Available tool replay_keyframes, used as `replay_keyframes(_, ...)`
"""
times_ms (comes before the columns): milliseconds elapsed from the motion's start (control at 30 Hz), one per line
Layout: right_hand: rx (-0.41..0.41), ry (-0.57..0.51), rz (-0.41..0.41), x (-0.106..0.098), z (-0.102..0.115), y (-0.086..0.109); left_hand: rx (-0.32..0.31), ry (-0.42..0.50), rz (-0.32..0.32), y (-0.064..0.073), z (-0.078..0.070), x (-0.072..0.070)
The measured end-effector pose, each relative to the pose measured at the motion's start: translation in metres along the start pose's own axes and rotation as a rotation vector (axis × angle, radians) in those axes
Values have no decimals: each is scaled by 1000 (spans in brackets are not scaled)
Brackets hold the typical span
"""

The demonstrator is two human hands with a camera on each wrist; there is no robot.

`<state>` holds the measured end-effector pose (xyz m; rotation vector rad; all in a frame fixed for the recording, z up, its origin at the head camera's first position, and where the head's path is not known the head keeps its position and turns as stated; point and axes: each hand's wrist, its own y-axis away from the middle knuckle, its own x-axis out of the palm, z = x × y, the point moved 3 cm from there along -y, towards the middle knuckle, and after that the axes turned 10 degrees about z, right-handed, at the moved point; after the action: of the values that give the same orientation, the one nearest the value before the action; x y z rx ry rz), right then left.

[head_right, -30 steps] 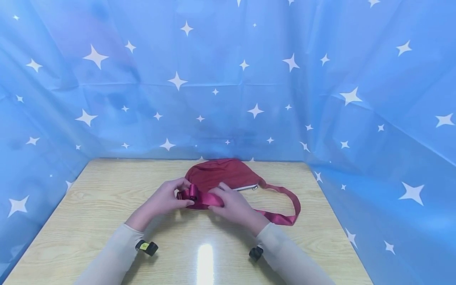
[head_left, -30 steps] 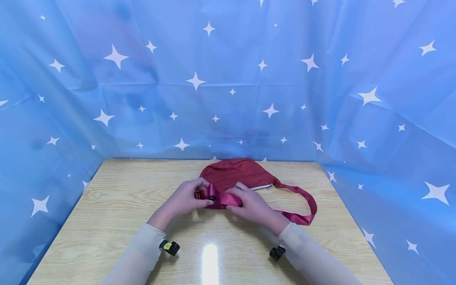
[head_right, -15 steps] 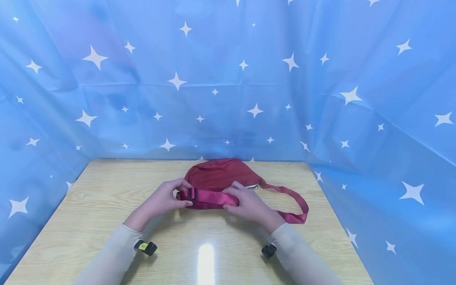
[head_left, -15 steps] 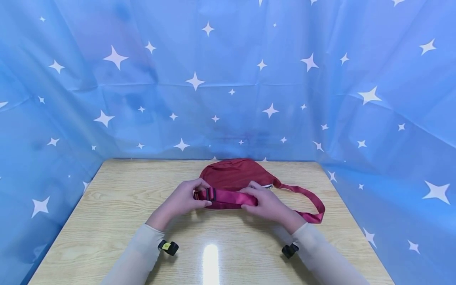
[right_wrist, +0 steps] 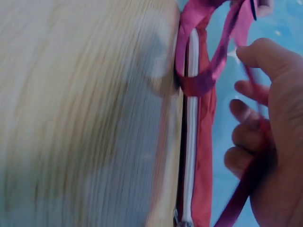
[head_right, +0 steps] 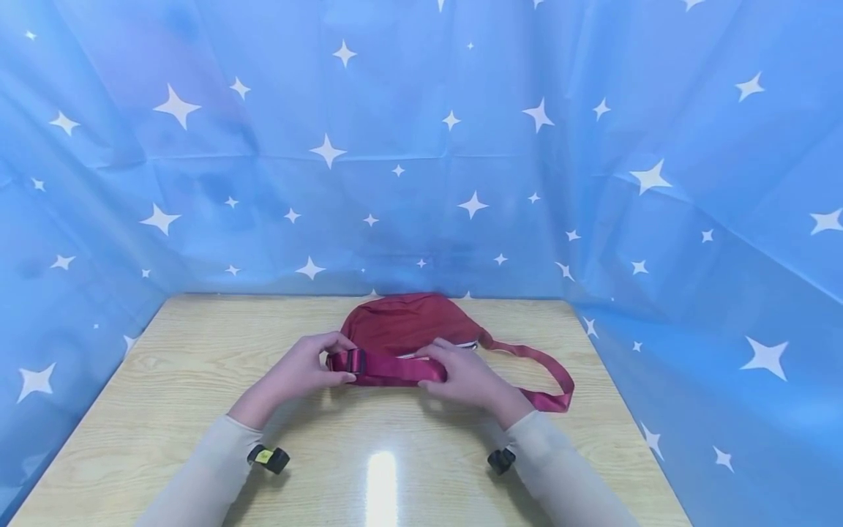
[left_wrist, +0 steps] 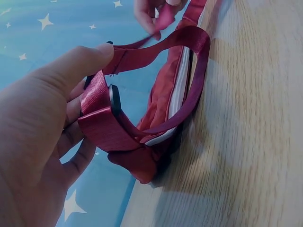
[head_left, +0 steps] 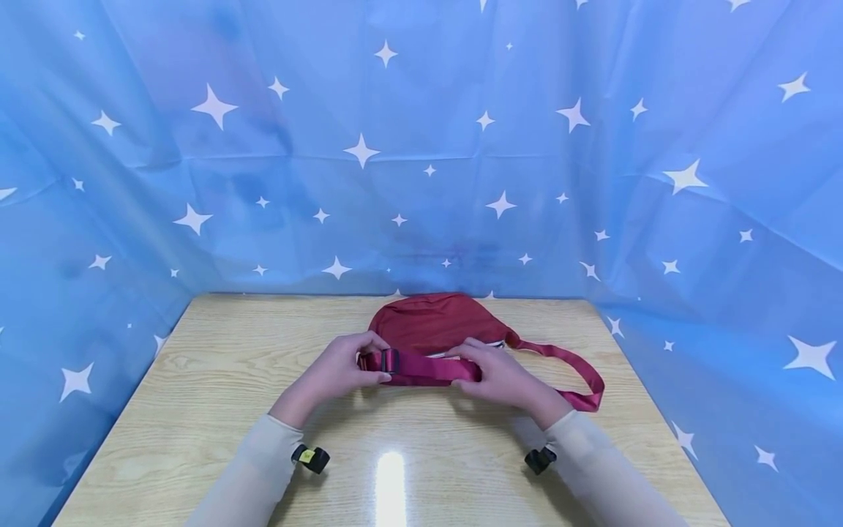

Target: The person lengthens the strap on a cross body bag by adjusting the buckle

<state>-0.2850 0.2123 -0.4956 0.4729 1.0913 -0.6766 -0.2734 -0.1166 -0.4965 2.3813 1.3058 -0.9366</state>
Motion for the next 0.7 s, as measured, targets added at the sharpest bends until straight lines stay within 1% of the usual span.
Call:
replay_keyframes(100,22,-40,41,7,4,-6,13,-3,-5,0,-1,0)
replay_keyframes(200,38,-114,69,15,13,-16,24,5,-5,-1,-2,0)
replay_keyframes(300,26,-216,78,19,26,-28,31,14,-7,-1,-3,1)
replay_keyframes(433,21,-340,56,22,43,-44,43,19,-4,-2,-3,3)
replay_keyframes(533,9,-409,26,23,52,-53,50,21,-7,-3,-2,4)
replay_keyframes(600,-12,-442,2,23,57,-58,54,20,-12,-3,-2,5)
replay_keyframes(700,-49,-452,-37,23,63,-62,57,13,-18,-4,0,5)
